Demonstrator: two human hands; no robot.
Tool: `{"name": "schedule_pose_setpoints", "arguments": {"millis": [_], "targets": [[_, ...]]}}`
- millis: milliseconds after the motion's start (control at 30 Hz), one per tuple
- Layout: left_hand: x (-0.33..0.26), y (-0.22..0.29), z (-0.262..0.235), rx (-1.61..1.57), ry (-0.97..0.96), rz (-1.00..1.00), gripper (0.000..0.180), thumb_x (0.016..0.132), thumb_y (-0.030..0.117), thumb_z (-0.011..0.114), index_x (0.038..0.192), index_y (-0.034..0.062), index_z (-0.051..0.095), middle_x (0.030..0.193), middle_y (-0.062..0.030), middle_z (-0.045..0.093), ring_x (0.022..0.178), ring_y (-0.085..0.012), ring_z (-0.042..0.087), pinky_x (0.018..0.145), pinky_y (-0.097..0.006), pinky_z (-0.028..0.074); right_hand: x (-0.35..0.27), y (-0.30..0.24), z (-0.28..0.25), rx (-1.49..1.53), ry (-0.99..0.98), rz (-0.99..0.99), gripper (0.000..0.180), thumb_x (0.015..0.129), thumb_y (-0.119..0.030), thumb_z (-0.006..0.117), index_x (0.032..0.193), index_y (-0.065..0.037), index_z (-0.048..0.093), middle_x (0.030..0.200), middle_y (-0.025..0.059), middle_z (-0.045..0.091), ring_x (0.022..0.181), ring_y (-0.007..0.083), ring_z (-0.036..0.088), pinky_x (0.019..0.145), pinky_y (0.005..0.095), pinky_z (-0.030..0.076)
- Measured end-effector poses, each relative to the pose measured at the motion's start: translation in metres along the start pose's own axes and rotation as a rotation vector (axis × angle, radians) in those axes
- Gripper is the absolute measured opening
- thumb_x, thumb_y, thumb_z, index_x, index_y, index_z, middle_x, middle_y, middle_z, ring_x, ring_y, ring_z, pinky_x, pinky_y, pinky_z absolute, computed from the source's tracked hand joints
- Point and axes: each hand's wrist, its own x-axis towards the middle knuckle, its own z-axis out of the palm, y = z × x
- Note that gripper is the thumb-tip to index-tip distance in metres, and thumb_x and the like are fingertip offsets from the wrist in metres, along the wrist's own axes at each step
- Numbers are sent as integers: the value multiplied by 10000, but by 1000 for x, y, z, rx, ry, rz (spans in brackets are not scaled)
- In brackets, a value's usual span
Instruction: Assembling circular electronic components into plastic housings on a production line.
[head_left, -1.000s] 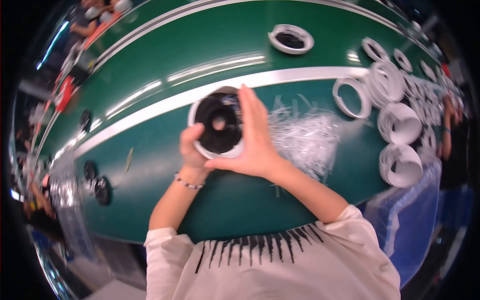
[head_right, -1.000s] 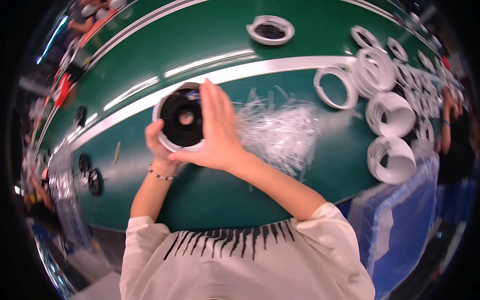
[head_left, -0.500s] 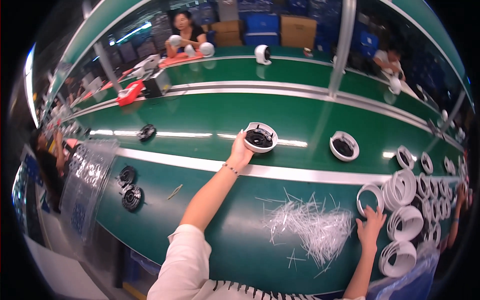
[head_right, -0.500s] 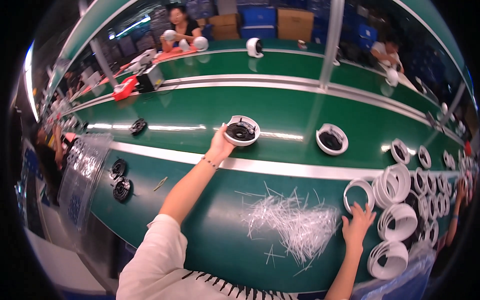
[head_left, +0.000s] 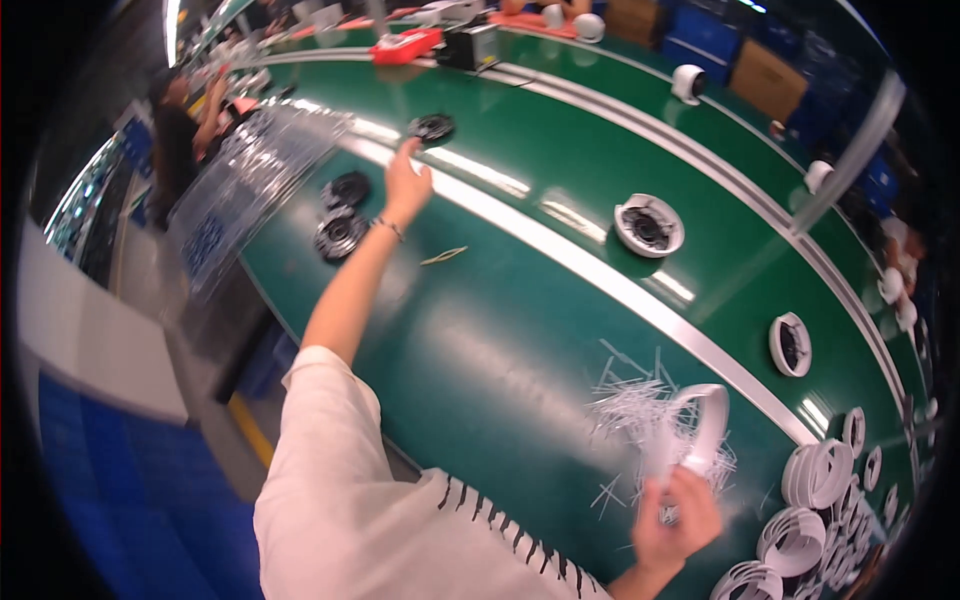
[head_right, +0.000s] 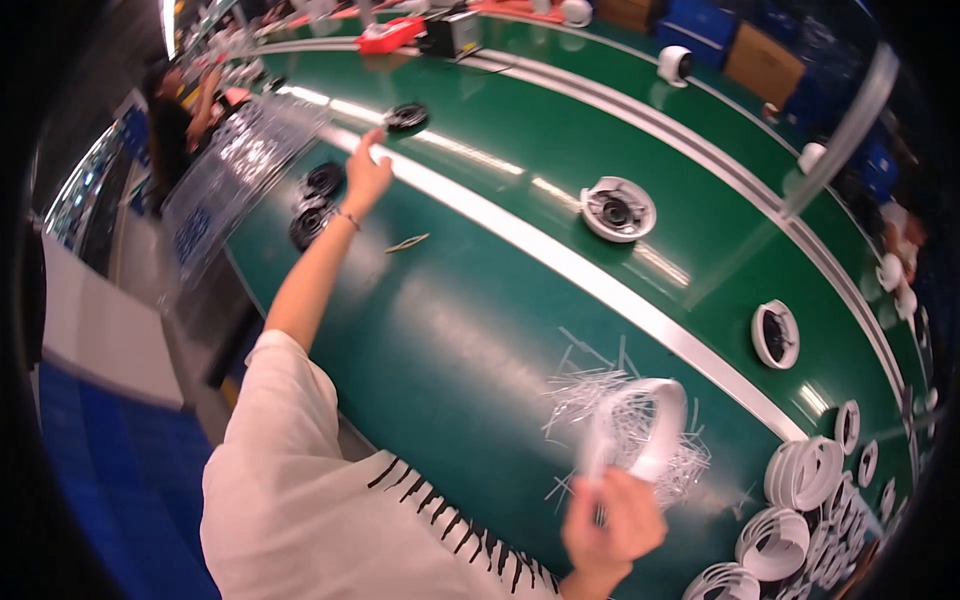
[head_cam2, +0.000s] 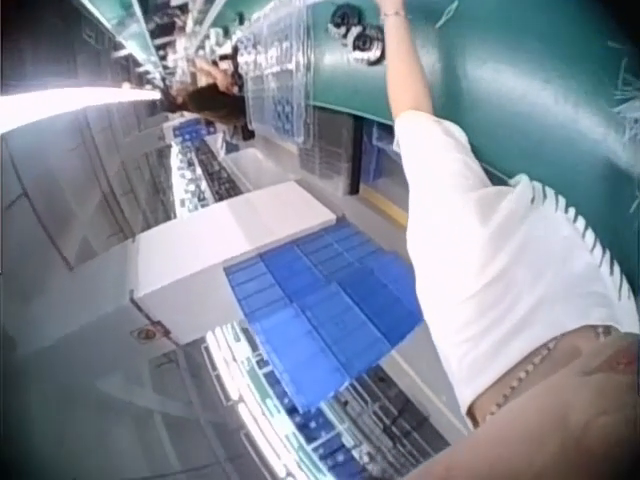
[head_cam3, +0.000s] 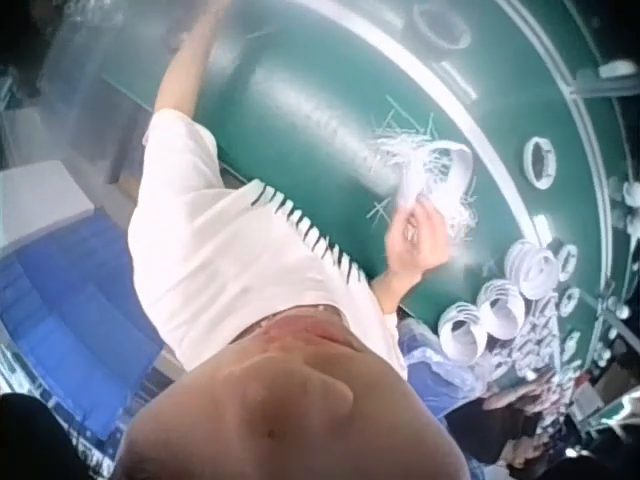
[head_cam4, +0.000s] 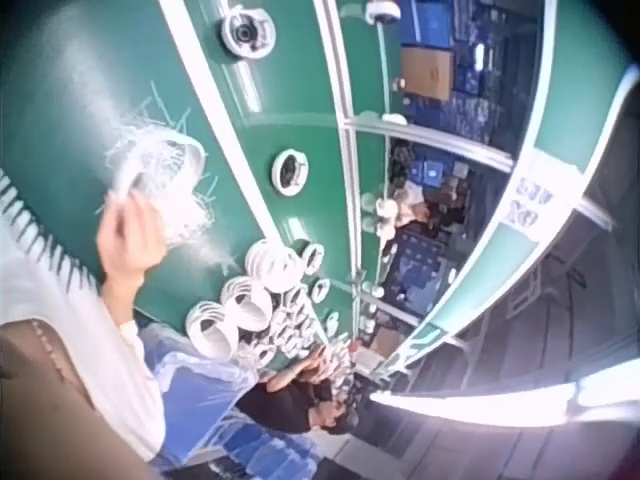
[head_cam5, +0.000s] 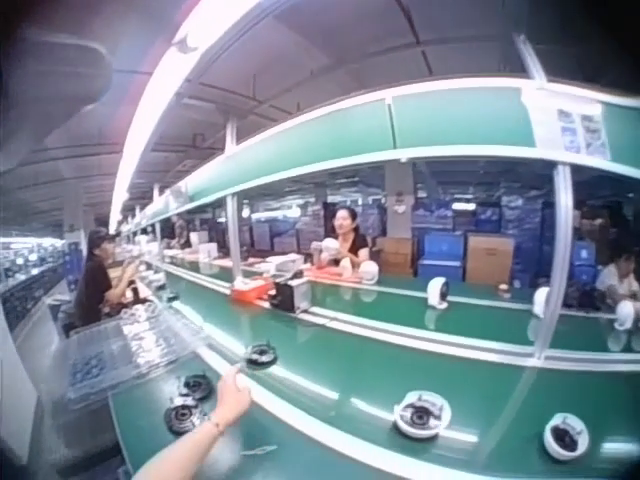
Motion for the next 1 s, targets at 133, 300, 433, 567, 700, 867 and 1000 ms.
{"name": "schedule_pose_setpoints", "arguments": {"millis": [133,300,433,567,700,867,1000], "targets": [[-2,-116,-96,541,-192,-222,452,644,94,550,1091,42,506,1000,-195,551,980,-345,481,861,-399,380,5,-47,65,344,-353,-211,124,631,-60,671,718,-40,585,753,38,596,512,168,525,475,262,391],[-40,-141,-142,427,-242,-431,456,634,99,578,1080,31,516,1022,-191,560,945,-339,527,843,-383,406,-17,-69,94,435,-698,-246,96,668,-76,631,689,-16,559,722,42,542,484,182,507,470,270,387],[-60,-100,-140,408,-319,-444,453,632,97,570,1077,29,513,940,-172,598,883,-320,565,811,-366,430,-27,-68,106,292,-947,-216,119,657,-97,642,682,-13,561,716,64,523,519,208,500,555,302,404],[-69,-49,-125,410,-507,-406,515,621,169,658,1094,43,499,921,-151,607,868,-293,574,787,-353,441,-9,-72,106,99,-922,-170,519,586,-236,721,997,-4,506,1072,153,450,985,327,429,850,508,289],[-66,-29,-121,256,-638,-490,501,626,133,686,1083,30,508,945,-135,603,855,-243,584,776,-316,452,11,-70,112,-78,-1041,32,1021,441,-357,801,1266,-23,300,1345,221,162,1216,440,172,937,611,130],[-56,0,-109,-488,-756,-298,384,668,-36,625,1038,-22,523,992,-99,579,898,-154,557,803,-258,444,5,-62,111,-23,-1134,1,1079,424,-379,802,1288,-25,260,1345,225,162,1218,433,182,930,594,178],[-51,60,-82,-600,-1113,-271,343,669,-43,614,1004,-32,541,988,-94,580,926,-149,546,846,-266,421,5,-55,109,-28,-1201,-45,1083,444,-351,794,1303,-26,219,1340,222,172,1215,425,197,922,555,234]]}}
